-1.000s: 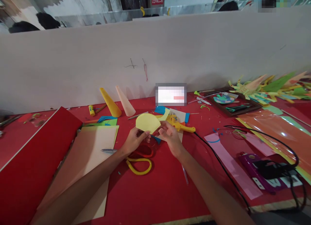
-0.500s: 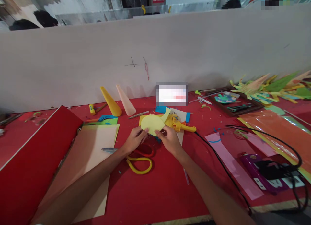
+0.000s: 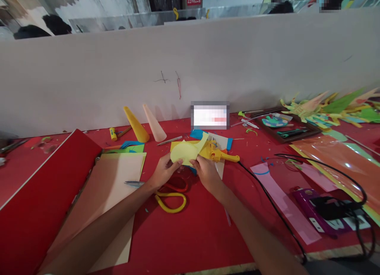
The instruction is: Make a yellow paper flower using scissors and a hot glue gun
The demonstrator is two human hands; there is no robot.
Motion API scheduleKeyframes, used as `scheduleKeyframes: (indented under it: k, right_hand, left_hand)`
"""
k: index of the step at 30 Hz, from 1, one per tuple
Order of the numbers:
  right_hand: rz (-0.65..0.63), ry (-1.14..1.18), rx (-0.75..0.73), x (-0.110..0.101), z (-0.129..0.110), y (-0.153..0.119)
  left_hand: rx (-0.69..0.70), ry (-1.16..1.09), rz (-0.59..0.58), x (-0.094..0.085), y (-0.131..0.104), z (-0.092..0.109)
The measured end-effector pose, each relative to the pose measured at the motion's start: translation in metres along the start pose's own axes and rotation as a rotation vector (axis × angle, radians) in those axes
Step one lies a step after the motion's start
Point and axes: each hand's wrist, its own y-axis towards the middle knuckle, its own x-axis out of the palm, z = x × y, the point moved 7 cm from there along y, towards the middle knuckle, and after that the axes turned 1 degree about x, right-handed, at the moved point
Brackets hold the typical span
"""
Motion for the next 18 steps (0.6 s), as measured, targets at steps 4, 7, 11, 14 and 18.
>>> scheduleKeyframes:
  k: [4,7,11,14,18]
  right_hand:
    - [0.001,-0.217,-0.098,0.003,-0.006,-0.003]
    - [0.109,-0.295,-0.109,-0.004,-0.015,-0.008]
    - [0.083,-0.402,-0.284,0.007,-0.048,-0.021]
    - [-0.137,-0.452,-0.458,0.036,-0.073,-0.036]
    - [-0.213,-0.432,-0.446,0.053,-0.081,-0.046]
  left_hand:
    - [0.065,0.106,0.111,-0.009,0.000,0.008]
    - [0.086,0.119,0.246,-0.019,0.000,0.014]
    - [0.080,0.018,0.426,-0.035,0.001,0.029]
    - [0.114,0.004,0.466,-0.041,0.001,0.051]
    - [0.181,0.036,0.437,-0.038,-0.002,0.075]
